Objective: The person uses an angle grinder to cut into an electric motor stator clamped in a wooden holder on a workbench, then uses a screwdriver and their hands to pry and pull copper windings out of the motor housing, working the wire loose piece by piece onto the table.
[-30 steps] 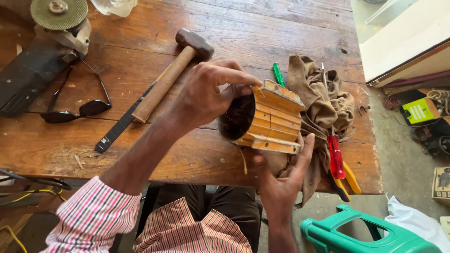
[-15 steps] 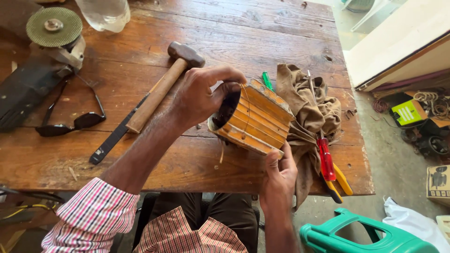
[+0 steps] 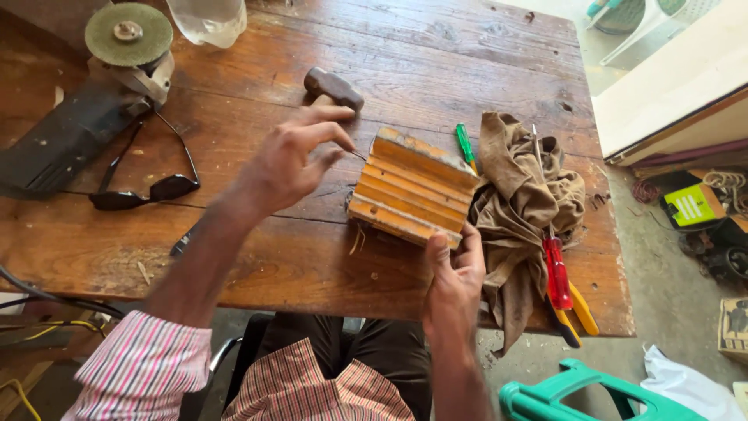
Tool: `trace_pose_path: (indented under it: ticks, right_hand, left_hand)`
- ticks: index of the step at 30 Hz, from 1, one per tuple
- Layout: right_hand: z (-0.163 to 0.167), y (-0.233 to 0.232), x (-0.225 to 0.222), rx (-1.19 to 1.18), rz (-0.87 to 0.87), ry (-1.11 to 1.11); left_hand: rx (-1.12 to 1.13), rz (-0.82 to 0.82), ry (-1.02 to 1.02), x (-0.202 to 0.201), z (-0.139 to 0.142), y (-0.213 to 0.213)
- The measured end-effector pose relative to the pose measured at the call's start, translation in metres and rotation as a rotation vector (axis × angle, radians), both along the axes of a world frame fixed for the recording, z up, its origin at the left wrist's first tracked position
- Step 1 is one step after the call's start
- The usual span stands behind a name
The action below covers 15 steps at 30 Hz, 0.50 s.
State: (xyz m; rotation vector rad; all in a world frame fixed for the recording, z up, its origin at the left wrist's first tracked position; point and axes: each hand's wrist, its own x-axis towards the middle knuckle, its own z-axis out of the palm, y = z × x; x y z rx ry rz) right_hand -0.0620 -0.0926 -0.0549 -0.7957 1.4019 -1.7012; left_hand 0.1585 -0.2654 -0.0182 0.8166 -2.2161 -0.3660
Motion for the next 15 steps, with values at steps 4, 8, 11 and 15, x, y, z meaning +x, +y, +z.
trace_pose_path:
  ticks: [4,8,11,15]
  right_hand:
    - [0.008,-0.016,0.003,-0.086,-0.051,-0.081]
    - [0.026,-0.041,0.006,-0.151,-0.050,-0.180]
    - [0.055,-0.056,-0.004,-0.086,-0.035,-0.060]
    - [0.094,-0.056,-0.018,0.049,0.146,0.480]
  left_hand:
    - [-0.147,0.054,-0.179,0.017,0.006,0.020]
    - [0.238,0.042,0.170,0.013,0.014,0.049]
    - [0.087,0.106,0.240,0.014,0.025,0.076]
    - [0.136,0.149,0.356,0.027,0.038,0.113]
